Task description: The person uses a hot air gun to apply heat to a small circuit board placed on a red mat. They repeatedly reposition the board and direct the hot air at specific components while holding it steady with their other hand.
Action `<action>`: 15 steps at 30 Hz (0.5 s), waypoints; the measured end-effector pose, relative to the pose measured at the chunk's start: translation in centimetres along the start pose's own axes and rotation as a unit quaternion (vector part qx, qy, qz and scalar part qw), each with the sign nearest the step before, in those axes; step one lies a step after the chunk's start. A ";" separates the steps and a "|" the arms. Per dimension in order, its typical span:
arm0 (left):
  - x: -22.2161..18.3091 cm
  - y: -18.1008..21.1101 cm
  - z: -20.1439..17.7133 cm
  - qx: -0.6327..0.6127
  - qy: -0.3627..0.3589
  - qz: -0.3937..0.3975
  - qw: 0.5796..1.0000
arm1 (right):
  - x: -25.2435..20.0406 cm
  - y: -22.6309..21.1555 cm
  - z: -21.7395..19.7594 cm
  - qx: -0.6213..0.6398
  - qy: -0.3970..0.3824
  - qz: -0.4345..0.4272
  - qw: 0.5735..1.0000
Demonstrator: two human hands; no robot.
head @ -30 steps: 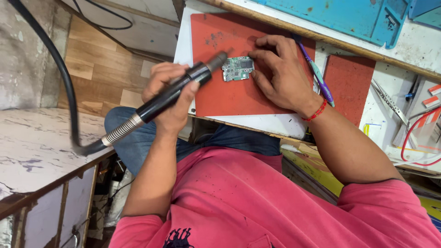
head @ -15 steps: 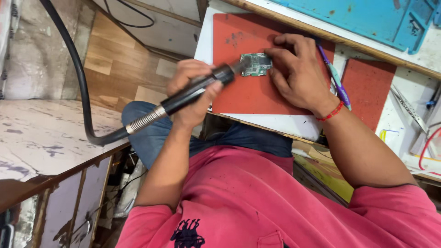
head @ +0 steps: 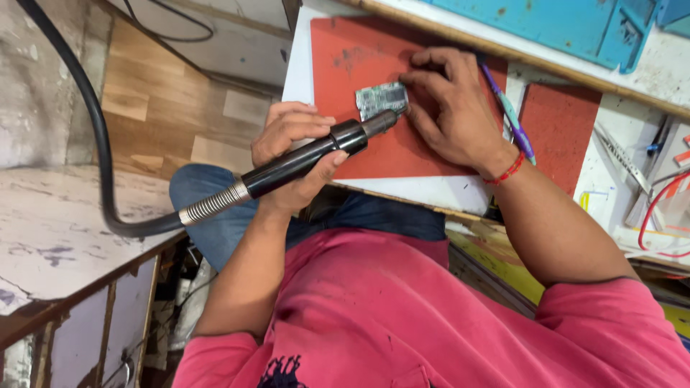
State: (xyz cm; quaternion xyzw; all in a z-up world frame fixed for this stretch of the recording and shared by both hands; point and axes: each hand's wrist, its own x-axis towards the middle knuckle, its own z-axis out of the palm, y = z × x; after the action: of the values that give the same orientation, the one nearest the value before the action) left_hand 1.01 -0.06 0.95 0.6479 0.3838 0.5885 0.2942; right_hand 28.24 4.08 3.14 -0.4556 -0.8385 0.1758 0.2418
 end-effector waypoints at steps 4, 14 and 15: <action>0.1 0.3 0.0 -0.040 0.063 -0.074 0.994 | 0.3 0.0 -0.3 0.008 -0.003 0.001 1.000; -0.6 0.0 -0.4 -0.007 -0.004 -0.007 1.000 | -0.3 0.9 0.2 -0.005 0.005 -0.013 1.000; -0.7 0.0 -0.3 0.016 0.027 -0.024 0.999 | -0.3 0.9 0.3 -0.004 0.002 -0.012 1.000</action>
State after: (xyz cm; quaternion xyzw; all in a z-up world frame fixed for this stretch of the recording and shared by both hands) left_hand 0.69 -0.69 0.64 0.6273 0.4164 0.5922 0.2873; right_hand 28.81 4.29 2.40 -0.4472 -0.8440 0.1680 0.2439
